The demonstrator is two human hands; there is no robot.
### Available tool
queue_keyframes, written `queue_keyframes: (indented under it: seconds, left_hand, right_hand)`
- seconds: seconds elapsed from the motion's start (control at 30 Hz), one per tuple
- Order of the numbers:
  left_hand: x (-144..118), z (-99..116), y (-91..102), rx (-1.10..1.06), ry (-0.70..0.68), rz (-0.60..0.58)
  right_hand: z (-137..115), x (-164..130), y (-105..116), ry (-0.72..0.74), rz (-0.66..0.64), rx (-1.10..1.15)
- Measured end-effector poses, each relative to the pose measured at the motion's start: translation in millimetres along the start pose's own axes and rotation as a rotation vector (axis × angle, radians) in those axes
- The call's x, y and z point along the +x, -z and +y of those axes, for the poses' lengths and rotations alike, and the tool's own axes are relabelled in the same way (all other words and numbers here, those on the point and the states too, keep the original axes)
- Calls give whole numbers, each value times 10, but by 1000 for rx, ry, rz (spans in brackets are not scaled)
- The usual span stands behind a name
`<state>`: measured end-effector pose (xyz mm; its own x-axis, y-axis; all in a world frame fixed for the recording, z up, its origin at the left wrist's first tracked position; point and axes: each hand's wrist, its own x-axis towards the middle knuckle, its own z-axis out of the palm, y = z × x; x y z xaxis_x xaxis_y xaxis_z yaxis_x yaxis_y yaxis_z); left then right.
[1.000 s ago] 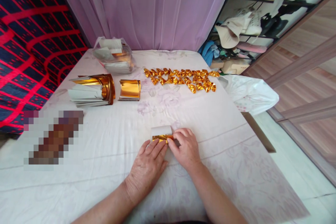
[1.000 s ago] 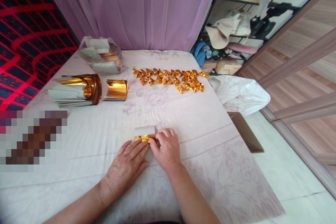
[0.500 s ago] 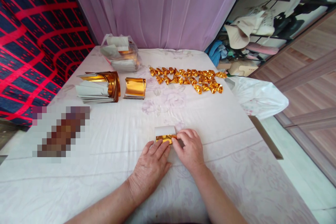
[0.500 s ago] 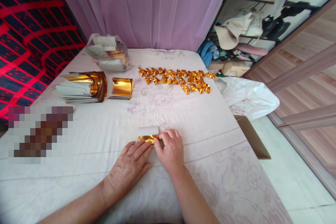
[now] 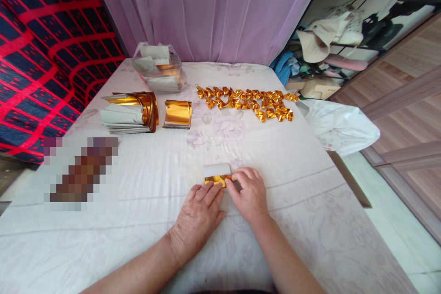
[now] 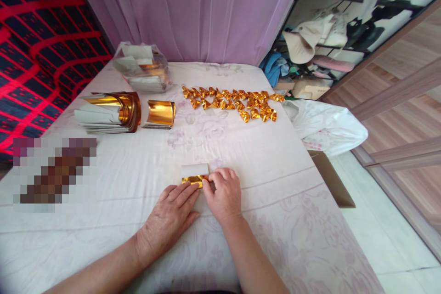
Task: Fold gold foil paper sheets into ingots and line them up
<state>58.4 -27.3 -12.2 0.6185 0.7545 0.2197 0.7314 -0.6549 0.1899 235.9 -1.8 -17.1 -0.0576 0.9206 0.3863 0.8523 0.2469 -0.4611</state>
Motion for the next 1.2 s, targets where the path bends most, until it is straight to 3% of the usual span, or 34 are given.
queue_keyframes:
  seconds: [1.2]
  left_hand:
    - [25, -47, 31, -16, 7, 3]
  right_hand:
    - [103, -11, 3, 9, 57, 93]
